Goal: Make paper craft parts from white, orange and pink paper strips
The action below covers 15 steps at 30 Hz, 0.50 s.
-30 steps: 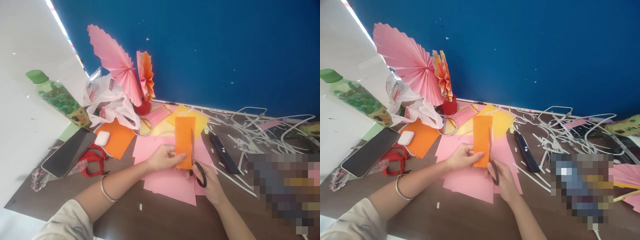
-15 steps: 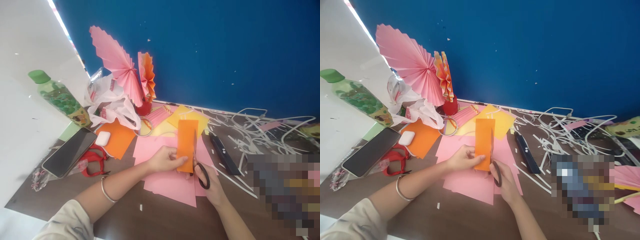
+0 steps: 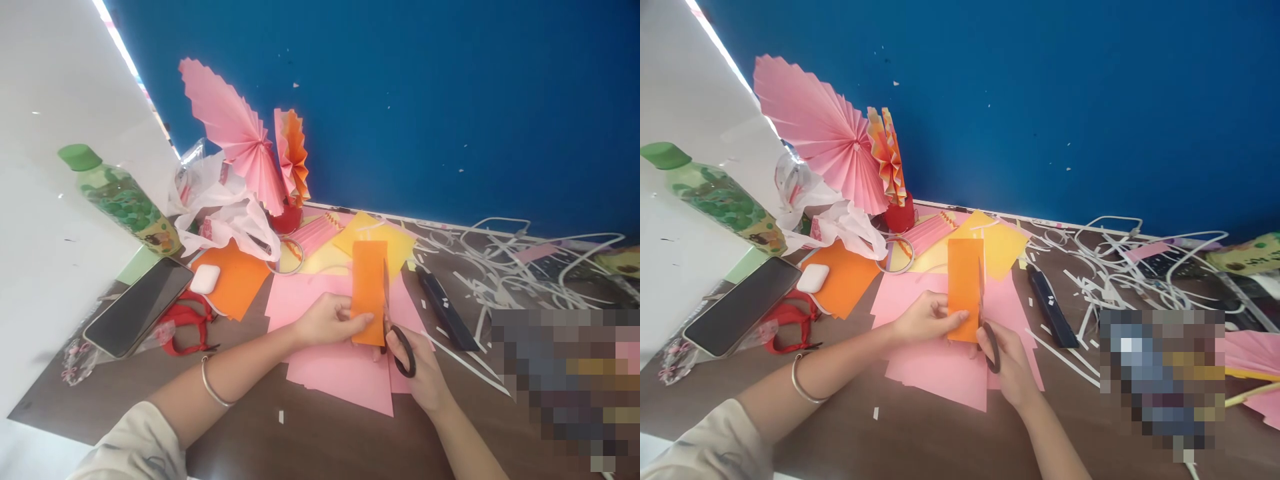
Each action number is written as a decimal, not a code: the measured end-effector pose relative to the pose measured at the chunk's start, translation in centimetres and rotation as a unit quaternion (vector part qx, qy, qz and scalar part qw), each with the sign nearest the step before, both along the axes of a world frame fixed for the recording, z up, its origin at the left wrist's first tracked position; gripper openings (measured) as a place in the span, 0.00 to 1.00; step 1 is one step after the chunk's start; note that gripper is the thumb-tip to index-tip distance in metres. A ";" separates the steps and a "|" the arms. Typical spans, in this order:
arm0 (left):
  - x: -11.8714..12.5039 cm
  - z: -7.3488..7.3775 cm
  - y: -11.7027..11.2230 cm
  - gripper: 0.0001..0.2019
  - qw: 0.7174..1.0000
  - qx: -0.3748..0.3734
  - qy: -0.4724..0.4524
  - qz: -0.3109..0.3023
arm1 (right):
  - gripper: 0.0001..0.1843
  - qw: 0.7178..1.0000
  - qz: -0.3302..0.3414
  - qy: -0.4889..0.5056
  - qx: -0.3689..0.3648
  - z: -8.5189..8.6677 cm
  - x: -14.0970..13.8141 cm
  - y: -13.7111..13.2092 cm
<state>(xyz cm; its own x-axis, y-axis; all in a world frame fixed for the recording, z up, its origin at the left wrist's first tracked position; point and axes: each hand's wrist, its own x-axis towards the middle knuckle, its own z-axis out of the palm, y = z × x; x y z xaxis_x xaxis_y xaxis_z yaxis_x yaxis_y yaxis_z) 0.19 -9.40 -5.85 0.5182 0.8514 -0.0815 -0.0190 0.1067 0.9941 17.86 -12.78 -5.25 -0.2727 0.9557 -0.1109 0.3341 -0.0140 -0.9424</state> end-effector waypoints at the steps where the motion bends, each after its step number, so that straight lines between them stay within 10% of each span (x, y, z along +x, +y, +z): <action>1: 0.0 0.0 0.0 0.17 1.000 -0.001 -0.002 0.001 | 0.25 1.000 0.000 0.002 -0.003 0.0 0.0 0.0; 15: -0.1 0.0 0.0 0.20 1.000 0.019 0.015 -0.008 | 0.26 0.999 -0.018 0.021 -0.017 0.5 -0.3 0.0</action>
